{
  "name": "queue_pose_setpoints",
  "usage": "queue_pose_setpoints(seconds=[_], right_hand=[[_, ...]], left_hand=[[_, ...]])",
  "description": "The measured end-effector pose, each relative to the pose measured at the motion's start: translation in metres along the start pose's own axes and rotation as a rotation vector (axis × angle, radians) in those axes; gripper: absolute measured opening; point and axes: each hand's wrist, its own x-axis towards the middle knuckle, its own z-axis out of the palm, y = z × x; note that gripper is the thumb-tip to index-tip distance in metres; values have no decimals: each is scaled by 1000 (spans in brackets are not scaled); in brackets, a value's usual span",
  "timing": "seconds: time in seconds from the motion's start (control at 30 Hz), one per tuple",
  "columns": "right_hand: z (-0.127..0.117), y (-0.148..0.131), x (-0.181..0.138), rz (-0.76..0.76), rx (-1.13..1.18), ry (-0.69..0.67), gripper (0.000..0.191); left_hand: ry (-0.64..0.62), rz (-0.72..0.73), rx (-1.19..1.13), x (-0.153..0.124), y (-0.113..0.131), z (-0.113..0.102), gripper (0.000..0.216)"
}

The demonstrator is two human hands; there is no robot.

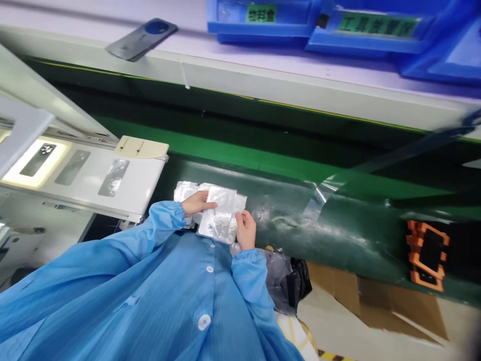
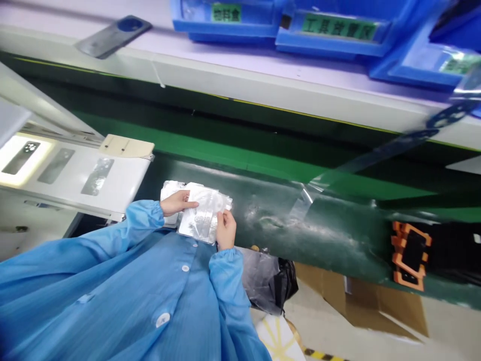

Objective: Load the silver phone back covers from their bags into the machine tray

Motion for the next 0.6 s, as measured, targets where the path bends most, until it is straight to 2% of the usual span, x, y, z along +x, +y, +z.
queue_pose_setpoints(seconds=[0.1,0.2,0.27,0.33,0.4,0.47,0.6], right_hand=[[6,12,7,41,-211,93,39],[7,27,16,138,-617,216,37],[8,33,19,158,-817,249,37],[12,29,21,114,-927,320,45],[19,14,21,7,-944,374,53],[31,-13,21,-105,-819,278,54],[73,-80,20,-180,-453,-194,44]], left_hand=[[86,4,-70,-22,-3,-18,57],[161,-7,-252,-45,-4,-31,51],[90,-63,-452,-60,-4,-36,50],[-84,-144,-642,-76,-5,-37,50],[-241,-199,-758,-89,-8,-35,50],[-295,-191,-795,-101,-12,-32,47],[-244,-89,-769,-122,-26,-28,35]])
